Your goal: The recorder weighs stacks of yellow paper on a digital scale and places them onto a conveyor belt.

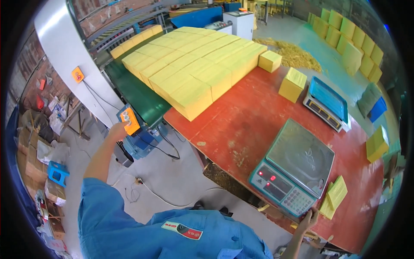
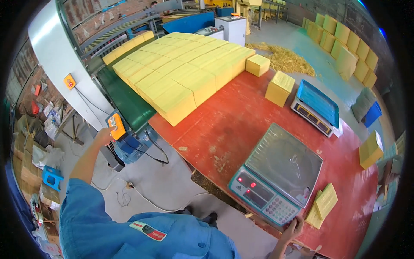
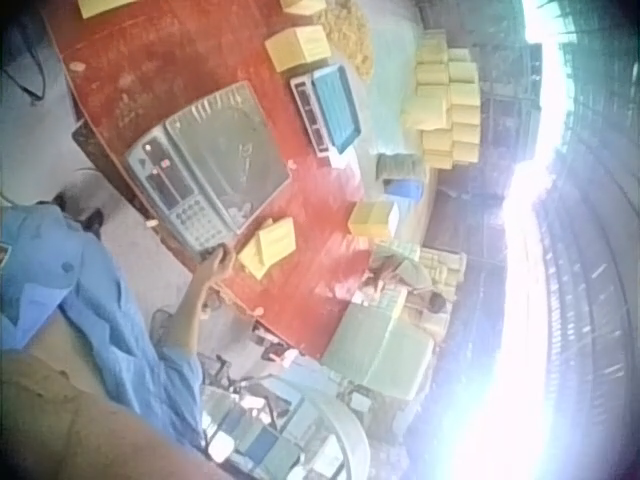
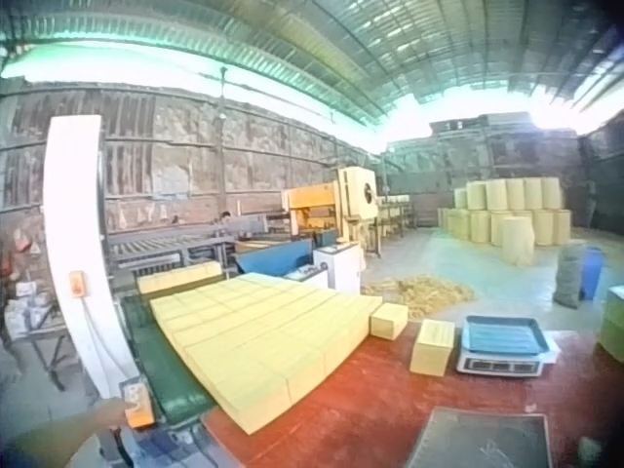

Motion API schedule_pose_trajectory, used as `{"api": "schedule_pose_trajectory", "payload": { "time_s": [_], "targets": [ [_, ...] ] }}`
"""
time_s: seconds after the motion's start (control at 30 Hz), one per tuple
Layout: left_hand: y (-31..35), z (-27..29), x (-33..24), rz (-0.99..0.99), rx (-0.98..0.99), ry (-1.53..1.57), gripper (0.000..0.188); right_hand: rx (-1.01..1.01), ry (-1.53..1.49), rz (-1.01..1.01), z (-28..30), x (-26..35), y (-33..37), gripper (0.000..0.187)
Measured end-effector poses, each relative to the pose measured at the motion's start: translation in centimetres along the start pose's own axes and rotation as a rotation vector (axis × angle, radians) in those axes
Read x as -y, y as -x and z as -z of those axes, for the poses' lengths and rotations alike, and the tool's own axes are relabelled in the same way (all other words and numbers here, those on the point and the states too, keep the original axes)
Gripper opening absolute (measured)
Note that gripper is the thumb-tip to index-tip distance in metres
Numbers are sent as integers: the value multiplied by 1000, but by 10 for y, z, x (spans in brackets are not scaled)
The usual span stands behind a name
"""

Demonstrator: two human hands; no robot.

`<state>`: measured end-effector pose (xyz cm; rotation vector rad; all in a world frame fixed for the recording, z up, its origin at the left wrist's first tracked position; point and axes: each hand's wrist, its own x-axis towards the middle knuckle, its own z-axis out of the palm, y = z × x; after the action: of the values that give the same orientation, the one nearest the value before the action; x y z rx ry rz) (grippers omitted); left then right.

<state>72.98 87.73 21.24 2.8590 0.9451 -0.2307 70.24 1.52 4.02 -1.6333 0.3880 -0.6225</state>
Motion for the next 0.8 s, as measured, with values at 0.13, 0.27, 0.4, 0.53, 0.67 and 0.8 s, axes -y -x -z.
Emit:
{"api": "schedule_pose_trajectory", "payload": {
  "time_s": [0.13, 0.27, 0.4, 0.53, 0.67, 0.8],
  "targets": [
    [-1, -2, -5, 8, 0, 11, 57, 19, 5, -20, -1, 7, 3, 13],
    [-10, 6, -7, 25, 75, 20, 52, 10, 47, 29, -5, 16, 5, 14],
    [-46, 37, -9, 16, 224, -150, 29, 34, -11, -51, -4, 27, 2, 13],
    [-45, 49, -116, -399, -350, -166, 42, -167, -76, -38, 2, 36, 14, 13],
    [-50, 34, -222, -930, -465, 49, 48, -50, -48, 84, -46, 136, 71, 19],
    [-114, -10, -277, -1094, -484, 64, 59, 652, 2, -30, -148, 180, 128, 18]
  ]
}}
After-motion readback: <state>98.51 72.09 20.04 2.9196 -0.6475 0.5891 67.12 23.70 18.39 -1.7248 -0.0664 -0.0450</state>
